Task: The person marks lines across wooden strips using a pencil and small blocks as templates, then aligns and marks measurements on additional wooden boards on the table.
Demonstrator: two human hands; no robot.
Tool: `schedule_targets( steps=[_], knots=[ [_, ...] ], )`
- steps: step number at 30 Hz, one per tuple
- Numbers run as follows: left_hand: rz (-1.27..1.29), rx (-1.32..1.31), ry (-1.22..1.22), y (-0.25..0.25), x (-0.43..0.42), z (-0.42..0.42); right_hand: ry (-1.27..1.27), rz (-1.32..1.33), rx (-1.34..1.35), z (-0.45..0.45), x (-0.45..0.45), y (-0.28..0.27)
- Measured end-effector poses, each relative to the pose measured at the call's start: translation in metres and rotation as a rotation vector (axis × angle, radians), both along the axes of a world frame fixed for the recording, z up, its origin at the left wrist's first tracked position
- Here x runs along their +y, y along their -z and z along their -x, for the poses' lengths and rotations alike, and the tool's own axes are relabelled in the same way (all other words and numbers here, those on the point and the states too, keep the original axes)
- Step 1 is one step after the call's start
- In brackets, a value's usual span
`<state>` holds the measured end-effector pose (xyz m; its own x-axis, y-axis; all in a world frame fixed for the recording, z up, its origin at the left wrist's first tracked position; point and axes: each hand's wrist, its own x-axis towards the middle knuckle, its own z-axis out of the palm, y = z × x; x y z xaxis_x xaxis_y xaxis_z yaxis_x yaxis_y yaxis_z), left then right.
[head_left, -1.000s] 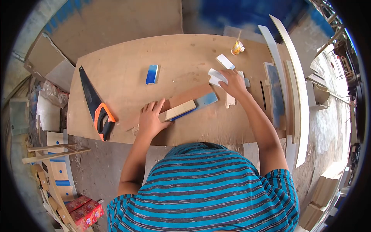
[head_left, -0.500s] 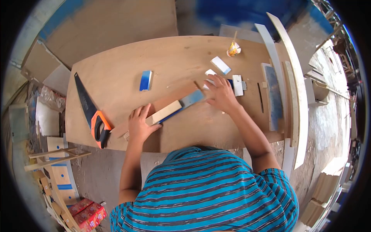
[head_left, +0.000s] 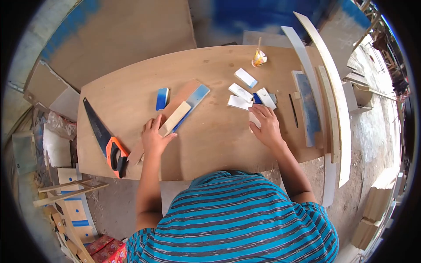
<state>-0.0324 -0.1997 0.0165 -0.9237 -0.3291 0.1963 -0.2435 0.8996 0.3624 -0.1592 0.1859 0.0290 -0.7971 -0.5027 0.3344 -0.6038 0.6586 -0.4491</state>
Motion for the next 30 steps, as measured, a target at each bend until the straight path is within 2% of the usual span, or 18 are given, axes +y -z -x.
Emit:
schedule_targets(
  steps=[8, 11, 15, 18, 21, 24, 27, 30],
  knots=[
    [-0.004, 0.009, 0.005, 0.016, -0.015, 0.001, -0.136, 0.028, -0.031, -0.02, -0.022, -0.001],
    [0.088, 0.036, -0.052, 0.021, -0.021, 0.007, -0.081, 0.004, 0.012, -0.015, -0.009, 0.002],
    [0.083, 0.062, -0.1, 0.013, -0.02, 0.019, 0.083, 0.061, 0.033, -0.005, 0.025, -0.001],
    [0.131, 0.191, -0.021, 0.02, -0.022, 0.02, 0.236, 0.019, 0.138, 0.005, 0.066, 0.008],
    [0.163, 0.197, 0.101, 0.021, -0.022, 0.017, 0.525, -0.054, 0.127, 0.007, 0.102, -0.001],
    [0.051, 0.141, 0.065, 0.009, 0.003, 0.009, 0.741, -0.154, 0.098, 0.005, 0.13, -0.007],
    [-0.044, 0.198, 0.158, 0.003, 0.037, -0.003, 0.807, -0.163, 0.085, 0.005, 0.146, -0.014],
    [-0.099, 0.149, 0.216, 0.005, 0.066, -0.012, 0.842, -0.145, 0.101, 0.007, 0.159, -0.017]
  ],
)
